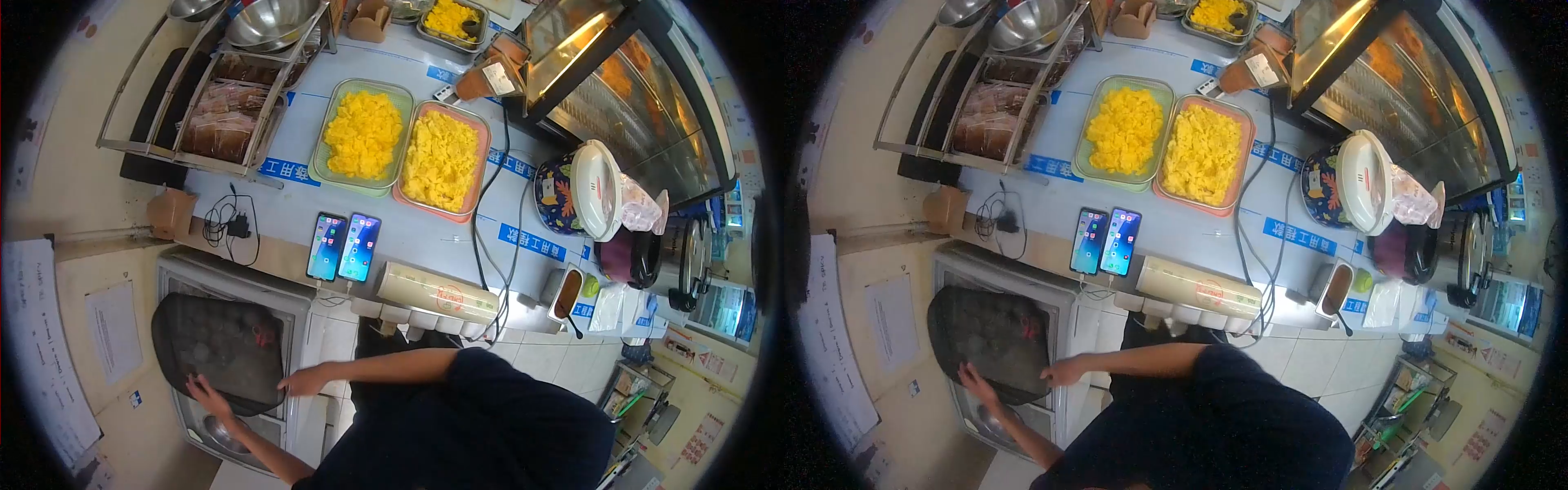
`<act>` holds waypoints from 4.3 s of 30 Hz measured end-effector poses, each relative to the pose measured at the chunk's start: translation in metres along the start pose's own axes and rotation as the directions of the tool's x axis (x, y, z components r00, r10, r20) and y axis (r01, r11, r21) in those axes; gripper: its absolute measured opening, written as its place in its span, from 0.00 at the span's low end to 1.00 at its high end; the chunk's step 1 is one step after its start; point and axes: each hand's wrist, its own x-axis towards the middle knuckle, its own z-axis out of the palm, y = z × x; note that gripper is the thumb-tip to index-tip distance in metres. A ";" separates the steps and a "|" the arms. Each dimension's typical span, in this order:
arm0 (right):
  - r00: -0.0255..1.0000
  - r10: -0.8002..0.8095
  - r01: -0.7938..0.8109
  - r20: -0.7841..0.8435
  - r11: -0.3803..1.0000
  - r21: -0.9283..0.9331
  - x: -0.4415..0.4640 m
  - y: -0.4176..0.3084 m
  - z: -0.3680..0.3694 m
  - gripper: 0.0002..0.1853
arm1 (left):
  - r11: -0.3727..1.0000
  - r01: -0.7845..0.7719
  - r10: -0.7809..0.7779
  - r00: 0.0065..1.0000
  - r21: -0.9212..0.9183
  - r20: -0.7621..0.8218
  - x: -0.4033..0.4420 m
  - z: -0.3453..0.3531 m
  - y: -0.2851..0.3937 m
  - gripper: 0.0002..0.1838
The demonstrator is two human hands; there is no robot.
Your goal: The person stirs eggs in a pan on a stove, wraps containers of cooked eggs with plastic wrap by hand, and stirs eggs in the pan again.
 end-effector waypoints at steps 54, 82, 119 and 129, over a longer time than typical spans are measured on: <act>0.101 0.341 -0.229 -0.935 0.922 0.312 -0.448 0.092 0.012 0.31 | 0.486 -0.546 0.679 -0.256 -0.683 0.688 -0.246 0.267 0.324 0.23; 0.488 -0.316 -0.688 -0.813 0.434 -0.582 -0.468 0.103 -0.004 0.17 | 0.437 -0.659 0.775 -0.068 -0.612 0.628 -0.242 0.285 0.323 0.19; 0.155 0.290 -0.057 -0.944 0.957 0.285 -0.424 0.041 -0.015 0.07 | 0.282 -0.675 0.903 -0.053 -0.682 0.426 -0.298 0.245 0.289 0.12; -0.112 0.381 0.330 -0.918 0.885 0.327 -0.406 0.070 -0.018 0.05 | 0.687 -0.491 0.653 0.094 -0.535 0.752 -0.278 0.222 0.330 0.05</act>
